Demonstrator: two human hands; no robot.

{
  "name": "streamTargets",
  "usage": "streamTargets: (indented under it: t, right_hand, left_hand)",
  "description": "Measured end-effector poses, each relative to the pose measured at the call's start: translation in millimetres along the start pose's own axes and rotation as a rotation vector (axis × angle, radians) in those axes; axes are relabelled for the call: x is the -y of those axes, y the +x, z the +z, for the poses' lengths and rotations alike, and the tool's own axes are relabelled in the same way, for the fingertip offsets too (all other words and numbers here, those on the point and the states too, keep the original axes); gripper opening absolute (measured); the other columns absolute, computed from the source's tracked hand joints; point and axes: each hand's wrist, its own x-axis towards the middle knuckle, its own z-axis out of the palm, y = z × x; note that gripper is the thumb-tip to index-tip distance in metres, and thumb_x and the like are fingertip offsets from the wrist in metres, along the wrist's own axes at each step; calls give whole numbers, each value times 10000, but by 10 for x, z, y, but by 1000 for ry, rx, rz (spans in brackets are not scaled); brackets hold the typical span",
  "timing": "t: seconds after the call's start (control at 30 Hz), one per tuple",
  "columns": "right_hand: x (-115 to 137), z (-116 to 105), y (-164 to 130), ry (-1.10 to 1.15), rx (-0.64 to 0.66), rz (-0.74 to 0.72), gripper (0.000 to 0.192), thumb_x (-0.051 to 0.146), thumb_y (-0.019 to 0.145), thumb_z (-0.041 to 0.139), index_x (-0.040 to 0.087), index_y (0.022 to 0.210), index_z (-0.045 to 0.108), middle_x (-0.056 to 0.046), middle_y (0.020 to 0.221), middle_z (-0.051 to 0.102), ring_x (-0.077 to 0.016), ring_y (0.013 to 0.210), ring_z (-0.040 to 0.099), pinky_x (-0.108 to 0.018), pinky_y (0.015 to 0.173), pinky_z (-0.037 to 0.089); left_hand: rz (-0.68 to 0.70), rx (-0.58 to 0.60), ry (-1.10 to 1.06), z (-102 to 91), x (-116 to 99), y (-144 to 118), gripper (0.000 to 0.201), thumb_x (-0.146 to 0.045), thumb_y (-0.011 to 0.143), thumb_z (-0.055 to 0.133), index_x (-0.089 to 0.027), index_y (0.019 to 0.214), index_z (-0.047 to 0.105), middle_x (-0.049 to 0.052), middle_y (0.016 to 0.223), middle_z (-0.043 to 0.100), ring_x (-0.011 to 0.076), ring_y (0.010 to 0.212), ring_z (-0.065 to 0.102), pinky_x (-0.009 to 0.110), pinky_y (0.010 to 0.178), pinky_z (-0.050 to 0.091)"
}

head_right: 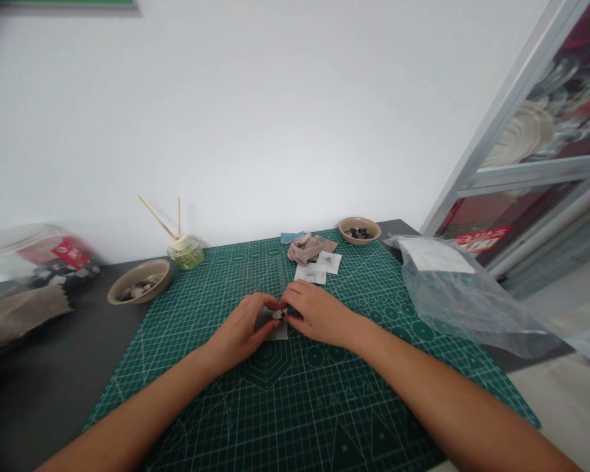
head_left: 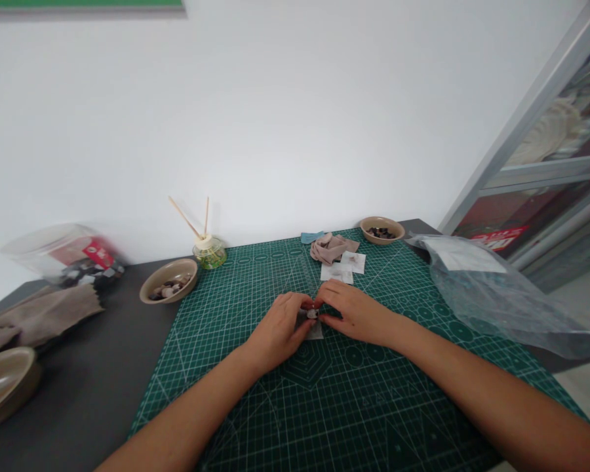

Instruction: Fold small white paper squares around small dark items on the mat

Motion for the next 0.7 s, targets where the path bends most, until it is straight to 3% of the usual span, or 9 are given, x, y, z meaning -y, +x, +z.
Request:
streamTargets:
  t: [0.33, 0.7]
  right_hand:
    - [38, -15, 7, 9, 9, -21, 167, 120, 788, 632, 125, 946, 578, -97, 944, 582, -225, 901, 531, -361, 788, 464]
    - [10, 16, 3, -3, 9, -28, 105, 146, 841, 579, 148, 944, 598, -87, 932, 590, -215, 882, 533, -359, 776, 469]
  left_hand:
    - [-46, -9, -12, -4, -16, 9, 222, -93, 837, 594, -192, 1000, 481, 30, 981, 604, 208, 941, 574, 362, 828, 472]
    - [-78, 0, -25, 9, 0, 19, 177, -120, 854, 572, -191, 994, 491, 29, 966, 617, 206, 934, 585, 359, 817, 480]
